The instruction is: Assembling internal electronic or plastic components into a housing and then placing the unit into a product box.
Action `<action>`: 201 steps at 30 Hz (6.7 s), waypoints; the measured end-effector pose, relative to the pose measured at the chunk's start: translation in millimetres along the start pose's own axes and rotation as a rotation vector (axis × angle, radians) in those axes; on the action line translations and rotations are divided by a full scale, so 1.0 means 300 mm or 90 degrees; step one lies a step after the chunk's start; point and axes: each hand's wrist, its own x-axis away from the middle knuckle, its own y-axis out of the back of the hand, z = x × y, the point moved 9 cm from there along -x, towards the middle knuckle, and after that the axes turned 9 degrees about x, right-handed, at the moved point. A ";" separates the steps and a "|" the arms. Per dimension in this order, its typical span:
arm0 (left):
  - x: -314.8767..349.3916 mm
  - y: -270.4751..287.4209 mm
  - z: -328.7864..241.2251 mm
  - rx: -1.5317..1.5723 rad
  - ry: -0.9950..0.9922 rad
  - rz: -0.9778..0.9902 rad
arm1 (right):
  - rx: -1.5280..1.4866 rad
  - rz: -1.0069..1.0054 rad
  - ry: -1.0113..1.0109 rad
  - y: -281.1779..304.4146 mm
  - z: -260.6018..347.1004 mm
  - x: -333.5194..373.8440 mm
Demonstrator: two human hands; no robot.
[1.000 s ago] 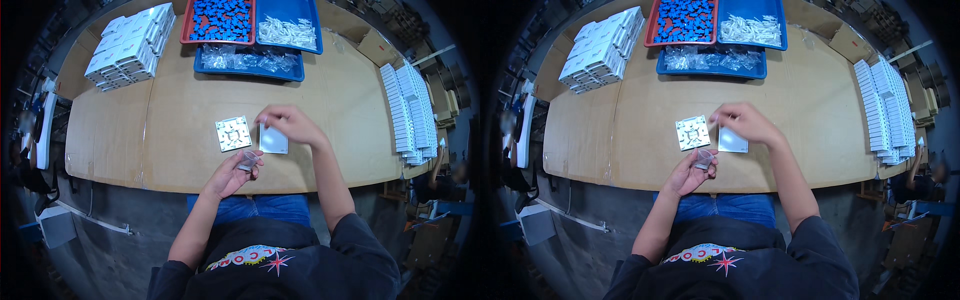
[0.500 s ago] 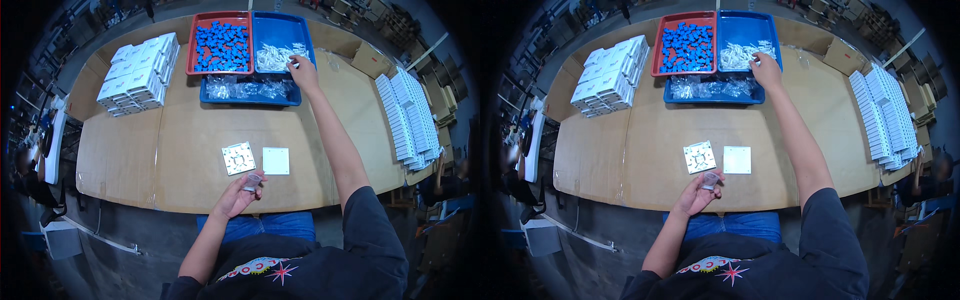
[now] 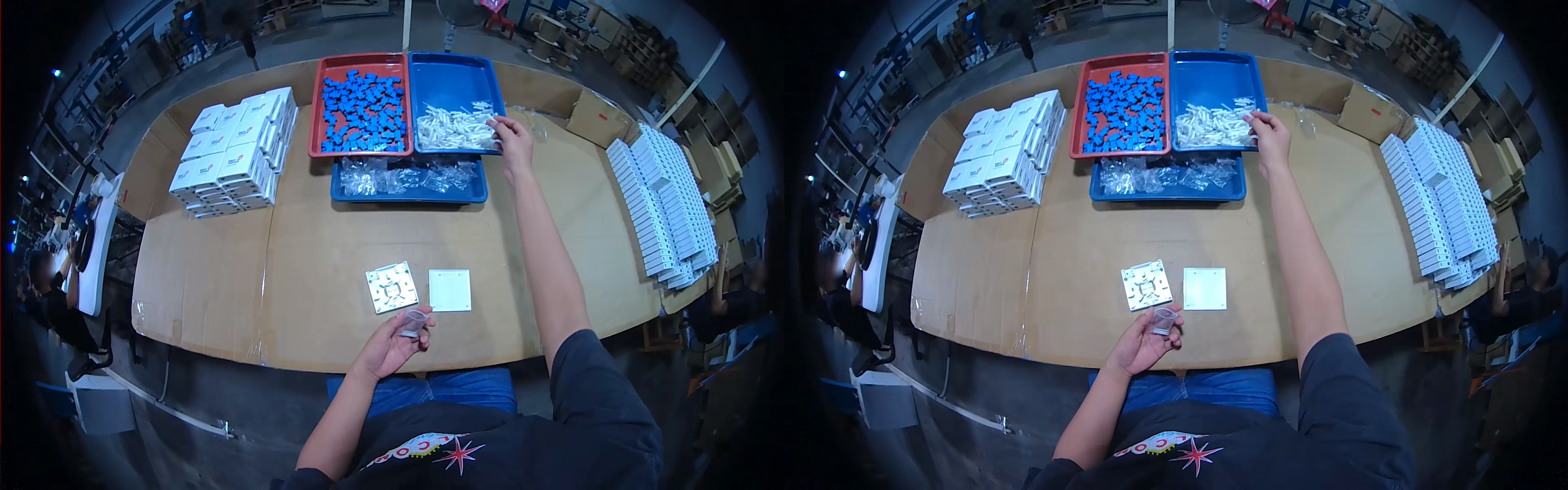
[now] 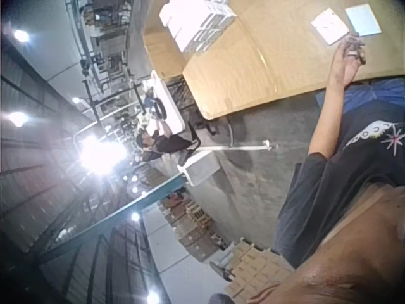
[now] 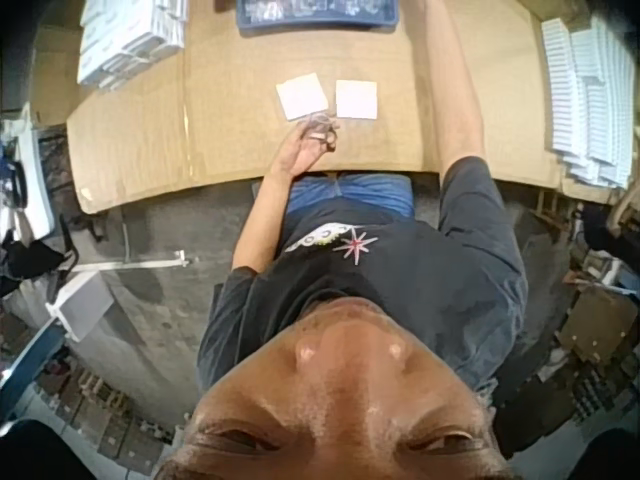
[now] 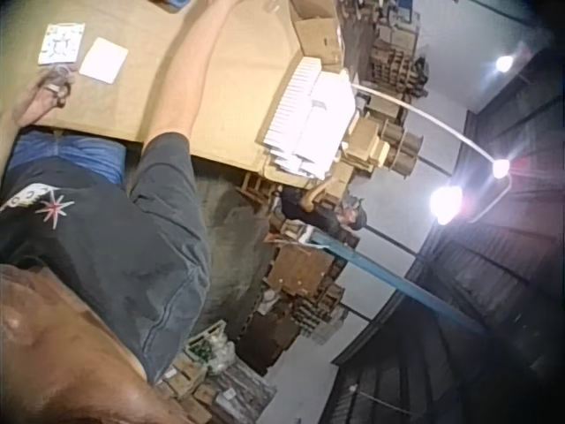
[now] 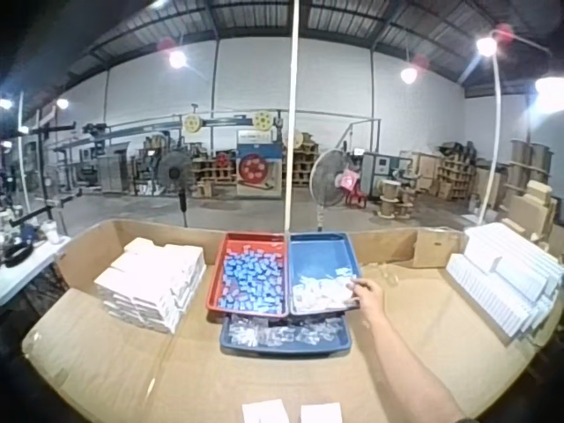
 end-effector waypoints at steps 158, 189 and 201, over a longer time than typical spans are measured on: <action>0.051 -0.296 -0.067 -0.099 -0.074 -0.023 | 0.720 0.052 0.334 -0.340 0.078 0.111; 0.008 -0.352 -0.171 0.047 -0.228 -0.002 | -0.059 0.302 0.062 -0.038 0.418 0.814; 0.016 -0.305 -0.107 -0.010 -0.166 -0.111 | 0.125 0.570 0.156 -0.202 0.428 0.983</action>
